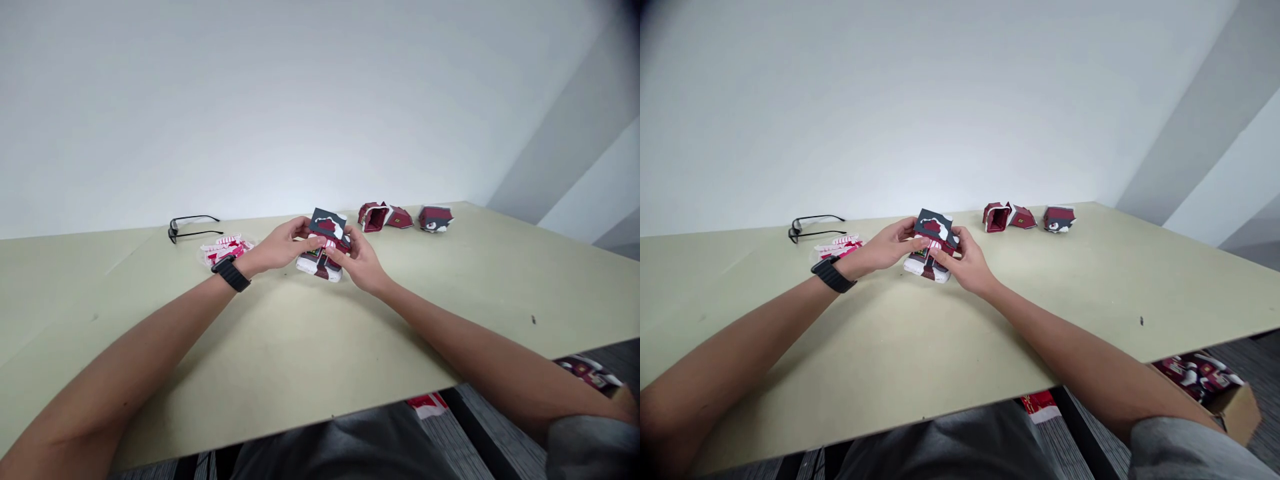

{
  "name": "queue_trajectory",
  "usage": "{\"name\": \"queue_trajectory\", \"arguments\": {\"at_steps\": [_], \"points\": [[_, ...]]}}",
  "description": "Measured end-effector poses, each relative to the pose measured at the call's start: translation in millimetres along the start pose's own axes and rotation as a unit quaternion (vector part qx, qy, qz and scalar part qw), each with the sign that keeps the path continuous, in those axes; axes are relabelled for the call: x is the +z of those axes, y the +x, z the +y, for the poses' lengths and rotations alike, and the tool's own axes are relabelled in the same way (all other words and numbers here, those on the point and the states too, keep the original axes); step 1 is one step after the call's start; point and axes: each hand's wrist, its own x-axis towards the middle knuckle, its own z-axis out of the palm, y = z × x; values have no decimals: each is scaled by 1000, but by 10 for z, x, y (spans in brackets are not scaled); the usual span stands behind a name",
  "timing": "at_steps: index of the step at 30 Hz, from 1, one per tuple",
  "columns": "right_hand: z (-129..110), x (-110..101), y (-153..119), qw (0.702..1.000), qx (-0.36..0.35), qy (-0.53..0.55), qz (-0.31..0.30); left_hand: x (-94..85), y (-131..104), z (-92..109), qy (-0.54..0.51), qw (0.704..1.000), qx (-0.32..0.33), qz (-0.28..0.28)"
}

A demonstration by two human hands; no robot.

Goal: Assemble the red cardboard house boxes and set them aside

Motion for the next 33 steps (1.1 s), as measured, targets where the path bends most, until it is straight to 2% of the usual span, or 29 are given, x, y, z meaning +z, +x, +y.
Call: {"name": "queue_trajectory", "arguments": {"at_steps": [6,14,17,21,24,27,30,33], "points": [[71,6,0,1000,9,-19,3,-28,-4,1,33,999,-20,-9],[128,8,-34,998,62,4,-32,-106,-27,-50,56,997,-35,-38],[127,-1,-39,996,73,-23,-49,-163,-57,27,67,995,-42,-52],[135,21,-62,992,69,-63,-84,-292,-67,144,148,984,-30,-90],[101,74,-95,988,60,-57,-133,-404,-78,244,217,963,-57,-149],[50,115,-119,983,22,-39,-178,-539,-138,384,262,943,-97,-180],[16,101,-124,983,11,-54,-173,-657,-253,547,272,937,-142,-167],[-8,51,-110,986,23,-87,-141,-641,-391,649,312,930,-151,-121]]}}
